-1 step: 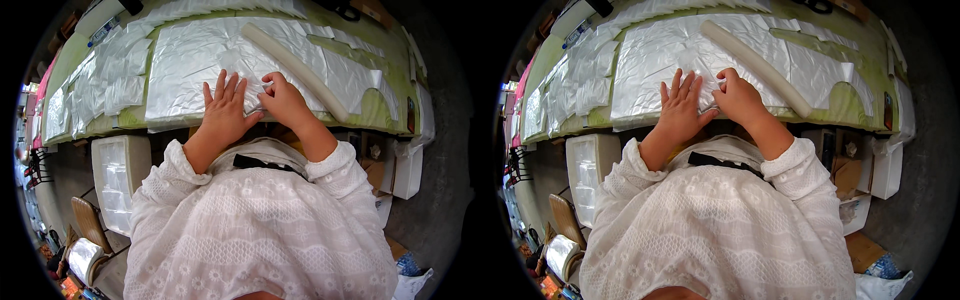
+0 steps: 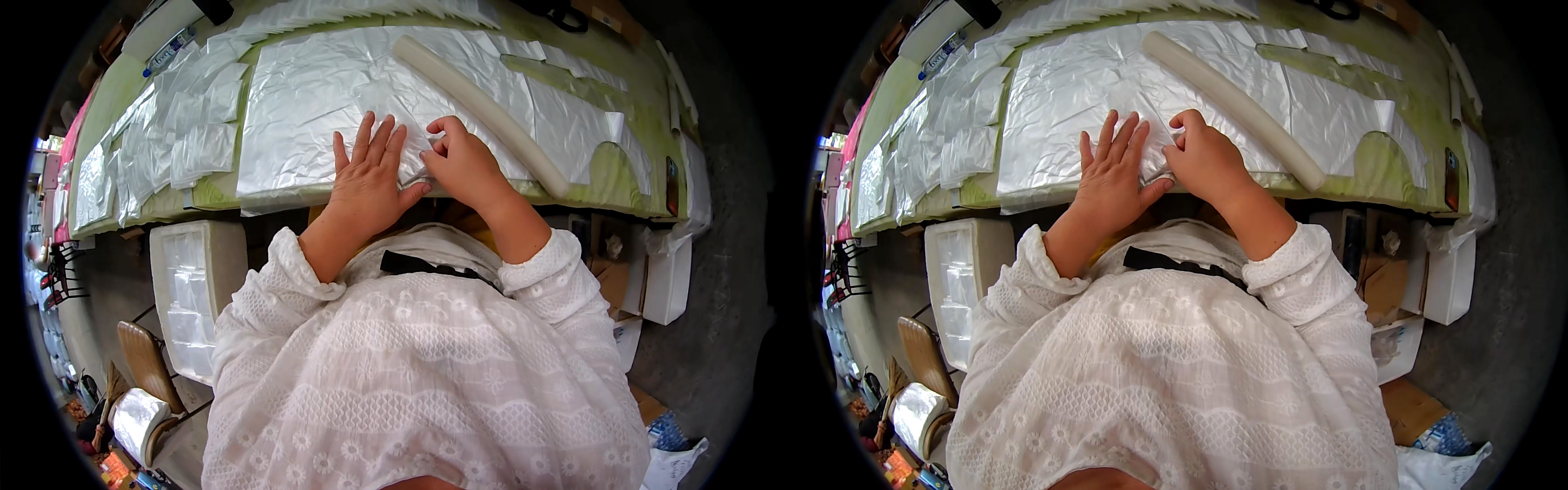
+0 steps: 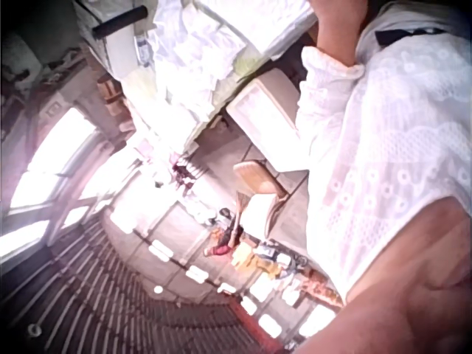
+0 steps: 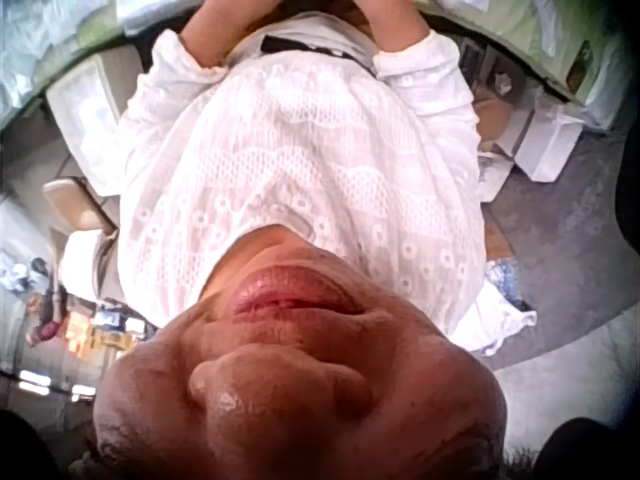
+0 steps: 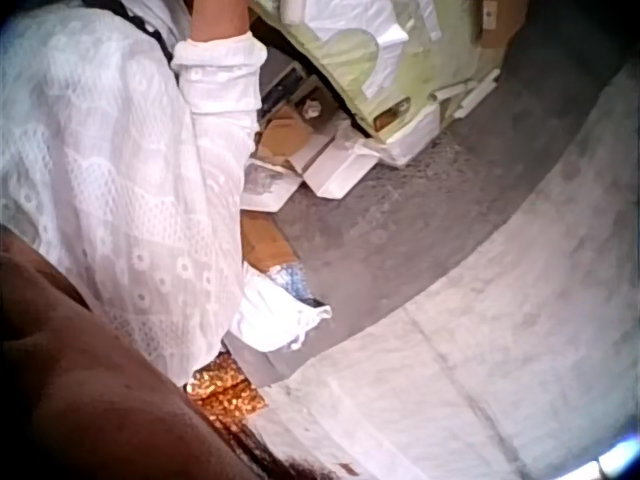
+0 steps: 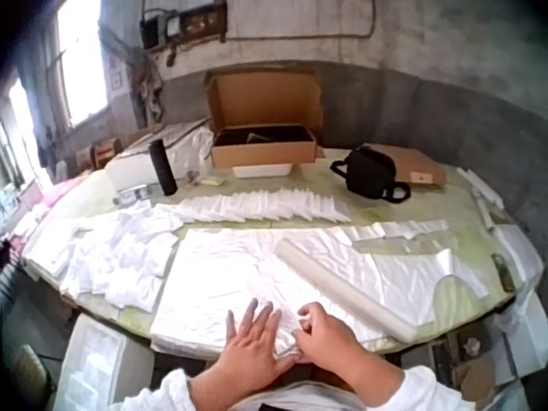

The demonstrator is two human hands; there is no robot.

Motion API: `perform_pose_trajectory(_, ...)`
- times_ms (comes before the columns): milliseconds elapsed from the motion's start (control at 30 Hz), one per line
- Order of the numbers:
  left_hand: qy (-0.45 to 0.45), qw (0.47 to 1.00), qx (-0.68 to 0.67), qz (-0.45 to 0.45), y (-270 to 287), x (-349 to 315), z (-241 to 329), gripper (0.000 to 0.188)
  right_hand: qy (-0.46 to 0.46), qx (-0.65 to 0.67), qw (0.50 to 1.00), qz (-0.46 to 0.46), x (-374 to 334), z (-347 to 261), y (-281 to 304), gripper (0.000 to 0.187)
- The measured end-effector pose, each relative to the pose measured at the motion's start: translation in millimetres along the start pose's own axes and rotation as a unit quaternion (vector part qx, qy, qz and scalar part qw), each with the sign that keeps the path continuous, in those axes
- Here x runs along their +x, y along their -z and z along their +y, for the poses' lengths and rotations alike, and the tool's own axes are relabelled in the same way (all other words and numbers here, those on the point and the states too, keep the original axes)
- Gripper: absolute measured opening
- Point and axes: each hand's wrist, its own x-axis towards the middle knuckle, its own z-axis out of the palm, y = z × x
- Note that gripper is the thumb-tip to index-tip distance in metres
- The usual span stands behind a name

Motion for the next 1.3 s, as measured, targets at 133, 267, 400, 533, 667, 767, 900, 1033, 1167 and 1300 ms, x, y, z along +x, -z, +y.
perform_pose_trajectory(133, -0.027, 0.999, -0.04, -0.011, -1.9, 1.5, -2.3, 0.092, 0.017, -0.025, 1.0, 0.008, -1.1, -2.6, -1.5, 0.04)
perform_pose_trajectory(267, -0.059, 0.997, -0.039, 0.006, -0.9, -16.2, -1.3, 0.079, 0.026, 0.046, 0.997, -0.056, -29.4, -3.7, 4.6, 0.034)
perform_pose_trajectory(400, -0.09, 0.995, -0.033, 0.029, -10.0, -45.9, -8.3, 0.062, 0.108, 0.13, 0.985, -0.039, -67.9, 15.6, 0.4, 0.02)
perform_pose_trajectory(533, -0.093, 0.992, -0.054, 0.063, -10.9, -49.1, -13.6, 0.058, 0.373, 0.028, 0.922, 0.102, -42.3, 21.2, 0.5, 0.027)
perform_pose_trajectory(667, -0.077, 0.987, -0.093, 0.105, -14.3, -48.9, -19.0, 0.051, 0.393, -0.077, 0.916, 0.033, -16.6, 30.6, -5.1, 0.034)
perform_pose_trajectory(767, -0.036, 0.981, -0.129, 0.14, -8.2, -43.0, -24.3, 0.039, 0.368, -0.076, 0.927, -0.003, -16.9, 22.9, 3.4, 0.036)
perform_pose_trajectory(900, -0.041, 0.969, -0.164, 0.179, -3.3, -34.5, -29.0, 0.02, 0.357, -0.064, 0.931, 0.04, -2.5, 17.7, -6.5, 0.014)
perform_pose_trajectory(1033, 0.028, 0.975, -0.126, 0.183, 1.3, -24.1, -26.8, 0.008, 0.289, -0.117, 0.946, 0.092, 7.7, 10.9, -24.1, 0.02)
perform_pose_trajectory(1167, 0.047, 0.981, -0.086, 0.167, 1.0, -15.3, -31.4, 0.008, 0.258, -0.192, 0.934, 0.155, 7.8, 7.0, -33.2, 0.025)
perform_pose_trajectory(1300, 0.097, 0.983, -0.1, 0.116, -1.5, -12.5, -34.3, 0.022, 0.226, -0.223, 0.941, 0.116, 9.9, 1.1, -31.1, 0.026)
